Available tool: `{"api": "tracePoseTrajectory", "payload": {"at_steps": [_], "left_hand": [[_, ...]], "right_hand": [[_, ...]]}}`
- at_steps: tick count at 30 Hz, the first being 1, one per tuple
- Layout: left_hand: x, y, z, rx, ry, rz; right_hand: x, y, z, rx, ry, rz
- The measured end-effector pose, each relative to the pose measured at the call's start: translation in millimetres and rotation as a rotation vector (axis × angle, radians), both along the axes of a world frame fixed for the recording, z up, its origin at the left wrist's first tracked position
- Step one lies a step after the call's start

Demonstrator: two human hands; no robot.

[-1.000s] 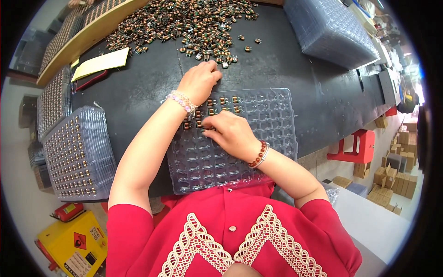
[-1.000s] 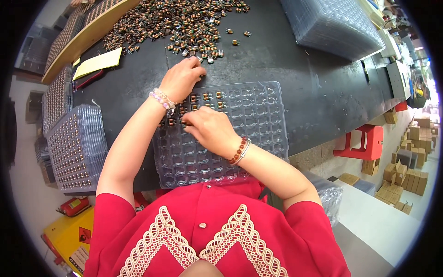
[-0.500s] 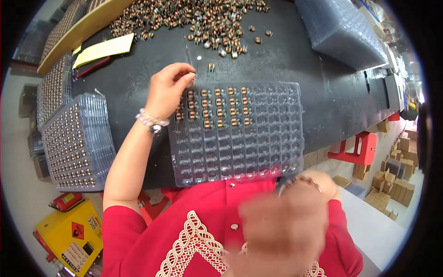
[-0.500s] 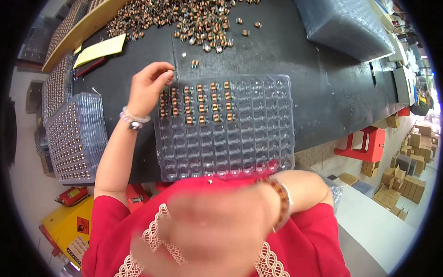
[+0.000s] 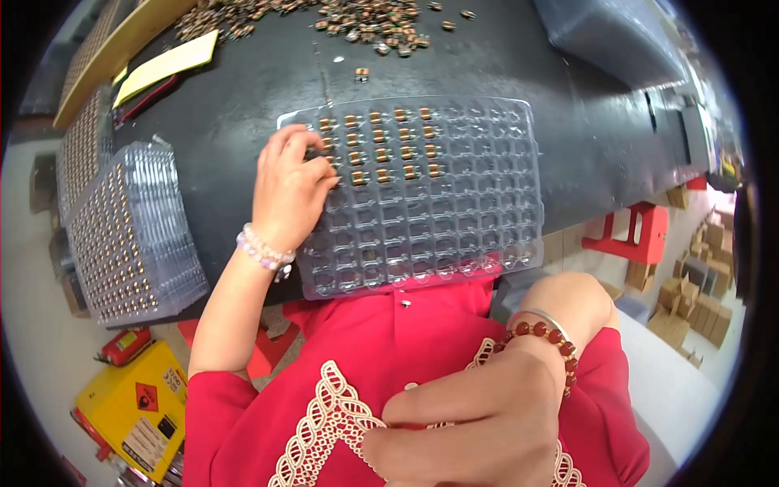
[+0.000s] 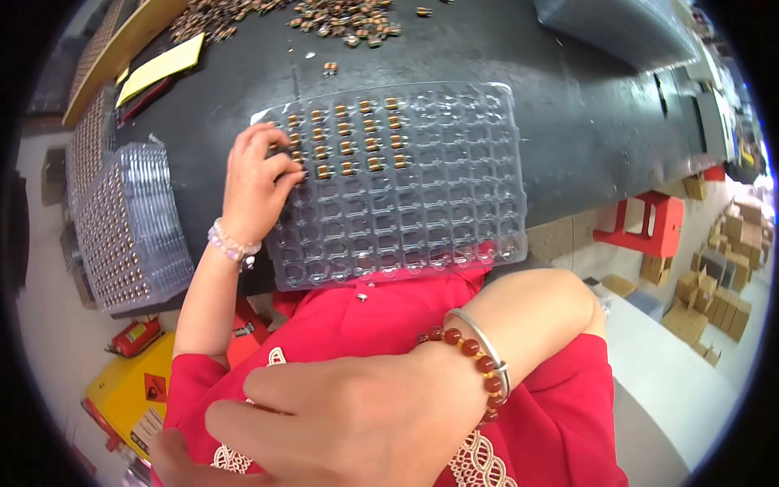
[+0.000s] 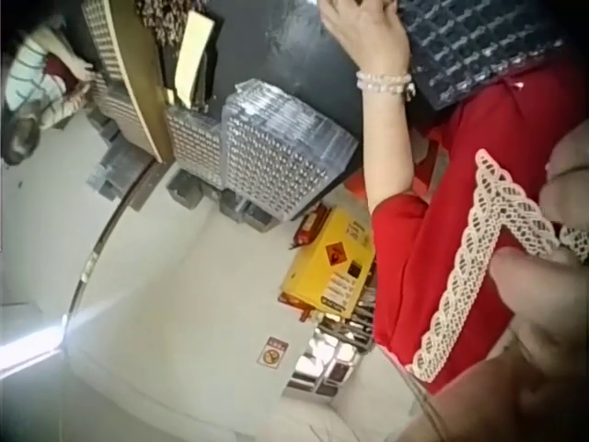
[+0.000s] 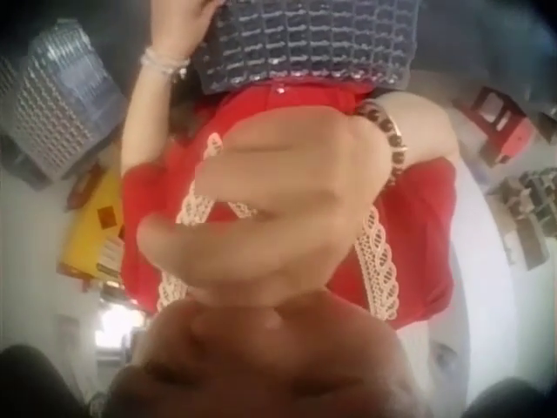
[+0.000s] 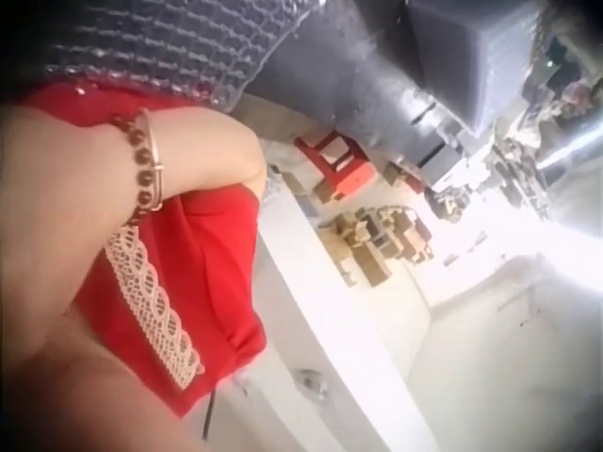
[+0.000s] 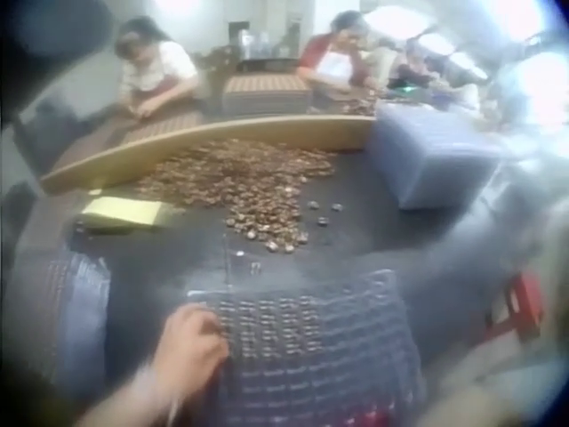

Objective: The person sets aside a filled tray, takes an empty plastic tray from a stack, and places electronic components into the slots of the tray by hand.

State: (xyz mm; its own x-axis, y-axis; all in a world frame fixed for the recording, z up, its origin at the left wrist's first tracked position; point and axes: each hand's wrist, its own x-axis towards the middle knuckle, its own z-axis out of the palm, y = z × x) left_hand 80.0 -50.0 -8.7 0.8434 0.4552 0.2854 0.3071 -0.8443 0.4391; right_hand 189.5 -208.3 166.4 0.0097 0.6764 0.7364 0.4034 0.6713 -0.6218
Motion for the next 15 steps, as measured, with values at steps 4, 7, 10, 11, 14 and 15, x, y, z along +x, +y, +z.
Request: {"api": "tracePoseTrajectory", "payload": {"at_steps": [4, 7, 10, 11, 14, 15], "left_hand": [[19.8, 17.4, 4.6, -0.074, 0.104, 0.029], [78.4, 46.3, -6.9, -0.191, -0.059, 0.098], [103.8, 54.5, -19.7, -0.040, -0.078, 0.184], [107.2, 57.6, -20.3, -0.012, 0.042, 0.140], [109.4, 55.9, -9.1, -0.051, 0.305, 0.087], [106.7, 55.3, -10.6, -0.037, 0.195, 0.060]], "right_hand": [[4.3, -17.7, 11.8, -0.198, 0.105, -0.075], [-41.8, -0.6, 26.7, -0.278, 0.322, -0.726], [19.0, -13.6, 7.4, 0.045, 0.035, -0.047], [24.8, -13.9, 12.0, -0.020, -0.097, 0.024], [41.2, -9.3, 3.6, -0.118, -0.188, 0.028], [45.4, -10.2, -3.2, -0.161, -0.156, -0.060]]}}
